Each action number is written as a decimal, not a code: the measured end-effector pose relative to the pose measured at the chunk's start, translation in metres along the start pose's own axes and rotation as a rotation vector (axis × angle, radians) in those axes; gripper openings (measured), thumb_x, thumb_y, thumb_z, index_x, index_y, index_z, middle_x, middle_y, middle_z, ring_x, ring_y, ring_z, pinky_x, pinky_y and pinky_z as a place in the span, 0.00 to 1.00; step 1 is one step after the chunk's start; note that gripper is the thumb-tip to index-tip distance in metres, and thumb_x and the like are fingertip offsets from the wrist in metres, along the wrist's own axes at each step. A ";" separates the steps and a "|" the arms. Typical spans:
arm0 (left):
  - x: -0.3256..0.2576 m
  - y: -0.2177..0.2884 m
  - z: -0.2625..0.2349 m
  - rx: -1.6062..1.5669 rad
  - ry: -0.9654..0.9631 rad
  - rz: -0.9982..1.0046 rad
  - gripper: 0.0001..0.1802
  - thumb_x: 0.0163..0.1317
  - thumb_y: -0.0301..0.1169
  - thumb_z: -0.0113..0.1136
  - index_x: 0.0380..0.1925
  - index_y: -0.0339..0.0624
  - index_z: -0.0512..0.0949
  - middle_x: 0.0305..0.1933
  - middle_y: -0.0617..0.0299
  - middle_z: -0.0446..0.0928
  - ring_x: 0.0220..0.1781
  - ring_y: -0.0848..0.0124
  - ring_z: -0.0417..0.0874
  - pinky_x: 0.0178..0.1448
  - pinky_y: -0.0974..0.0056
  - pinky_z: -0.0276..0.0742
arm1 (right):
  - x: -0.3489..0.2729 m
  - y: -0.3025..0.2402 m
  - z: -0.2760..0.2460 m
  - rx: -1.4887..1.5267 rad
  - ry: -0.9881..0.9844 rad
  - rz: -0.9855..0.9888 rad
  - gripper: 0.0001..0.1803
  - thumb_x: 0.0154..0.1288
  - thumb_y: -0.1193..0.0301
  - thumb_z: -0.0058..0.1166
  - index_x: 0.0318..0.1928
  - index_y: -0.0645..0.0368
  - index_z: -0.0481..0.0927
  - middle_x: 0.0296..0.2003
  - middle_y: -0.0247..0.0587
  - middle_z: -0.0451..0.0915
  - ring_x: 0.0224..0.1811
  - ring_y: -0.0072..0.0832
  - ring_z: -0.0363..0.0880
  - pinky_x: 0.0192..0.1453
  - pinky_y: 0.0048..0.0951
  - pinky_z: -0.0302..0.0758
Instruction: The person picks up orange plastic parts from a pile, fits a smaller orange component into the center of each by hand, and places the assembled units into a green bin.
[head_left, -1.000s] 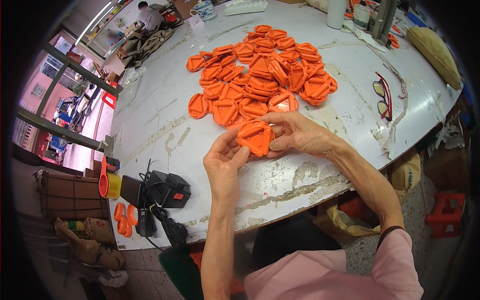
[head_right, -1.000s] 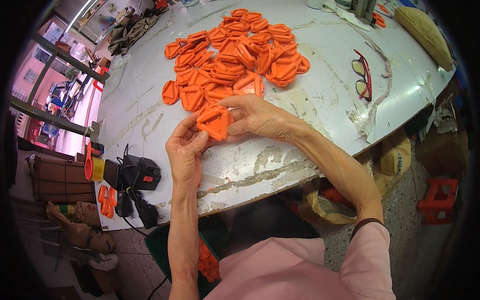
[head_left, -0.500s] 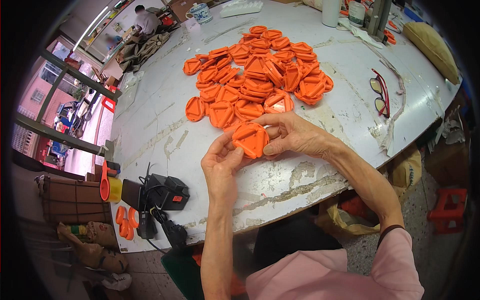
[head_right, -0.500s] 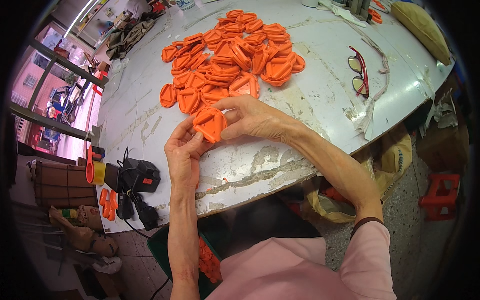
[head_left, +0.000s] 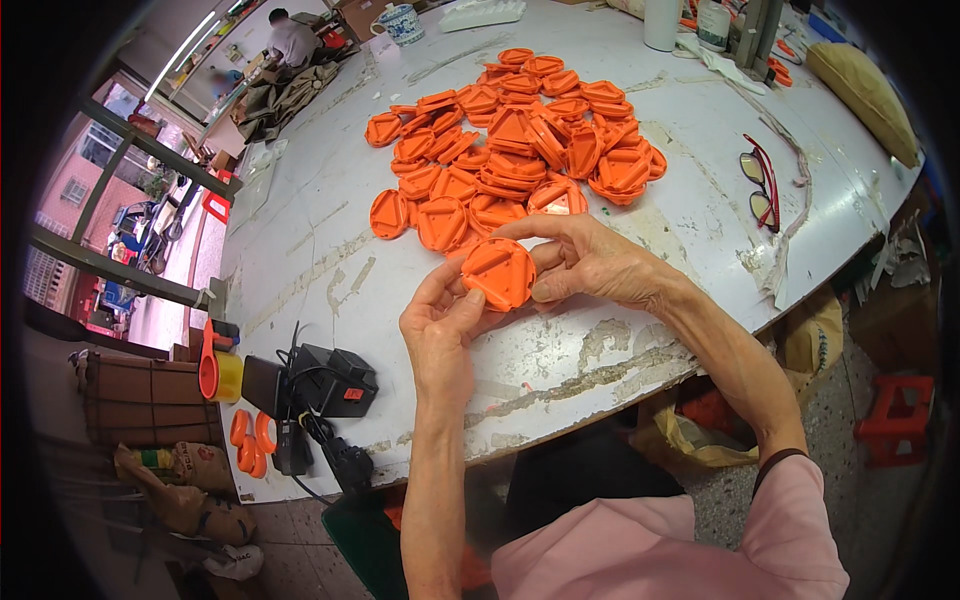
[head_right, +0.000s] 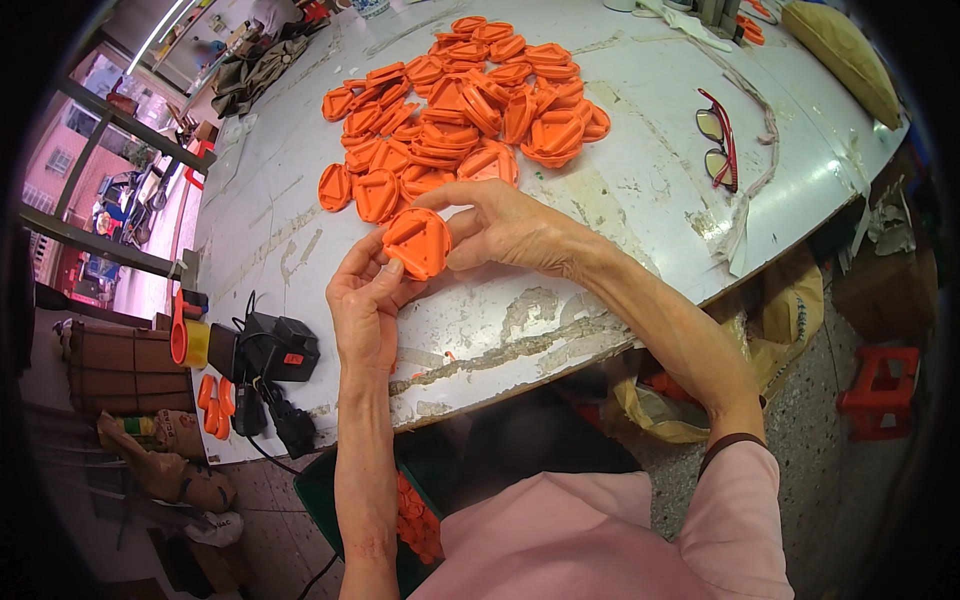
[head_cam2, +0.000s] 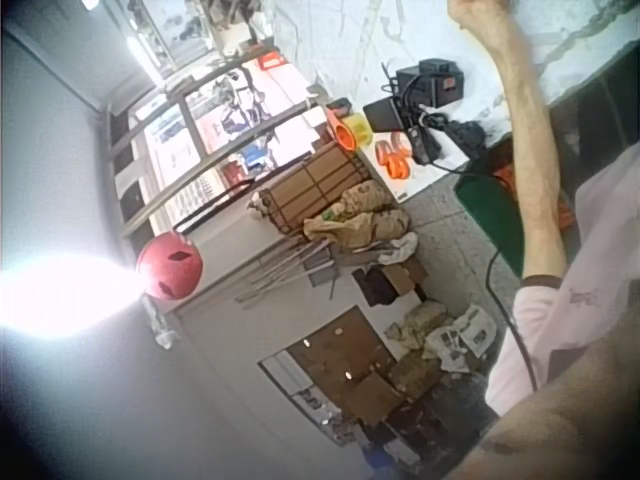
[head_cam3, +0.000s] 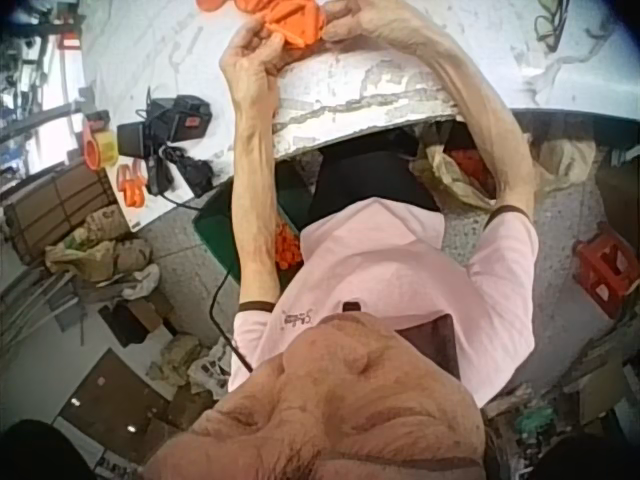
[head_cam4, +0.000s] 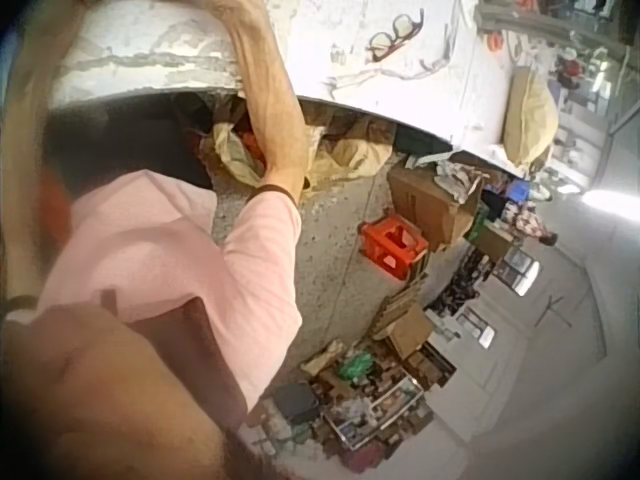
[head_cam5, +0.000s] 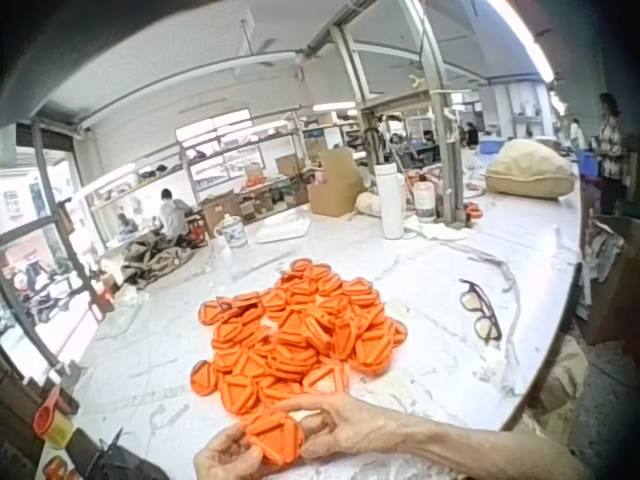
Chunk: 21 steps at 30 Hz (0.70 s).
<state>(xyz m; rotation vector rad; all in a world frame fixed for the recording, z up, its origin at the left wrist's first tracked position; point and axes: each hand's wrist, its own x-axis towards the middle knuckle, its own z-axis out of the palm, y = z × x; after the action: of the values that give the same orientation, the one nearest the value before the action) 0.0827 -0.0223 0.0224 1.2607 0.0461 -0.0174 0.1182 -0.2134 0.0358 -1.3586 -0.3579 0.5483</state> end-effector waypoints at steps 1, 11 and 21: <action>0.000 0.000 0.000 -0.004 0.002 0.002 0.20 0.58 0.18 0.52 0.53 0.27 0.69 0.43 0.54 0.76 0.42 0.68 0.81 0.46 0.65 0.82 | 0.000 0.000 0.000 0.001 0.000 0.000 0.35 0.50 0.82 0.57 0.62 0.62 0.65 0.34 0.44 0.81 0.32 0.22 0.77 0.40 0.24 0.78; 0.002 -0.008 -0.007 0.003 -0.064 0.049 0.22 0.57 0.18 0.55 0.54 0.26 0.67 0.46 0.51 0.75 0.45 0.65 0.81 0.46 0.60 0.84 | -0.003 -0.002 -0.001 0.010 -0.011 -0.015 0.34 0.51 0.81 0.55 0.62 0.62 0.64 0.30 0.38 0.79 0.30 0.21 0.76 0.38 0.22 0.77; 0.001 -0.007 -0.005 -0.006 -0.081 0.082 0.24 0.56 0.17 0.58 0.54 0.27 0.67 0.45 0.51 0.75 0.45 0.66 0.80 0.48 0.60 0.83 | -0.001 0.000 -0.001 0.019 0.017 -0.008 0.33 0.53 0.84 0.52 0.62 0.64 0.64 0.33 0.40 0.79 0.30 0.21 0.77 0.38 0.20 0.77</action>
<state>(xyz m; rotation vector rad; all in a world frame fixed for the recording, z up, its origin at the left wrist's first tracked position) 0.0837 -0.0191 0.0143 1.2535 -0.0758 0.0023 0.1181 -0.2149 0.0360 -1.3425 -0.3431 0.5321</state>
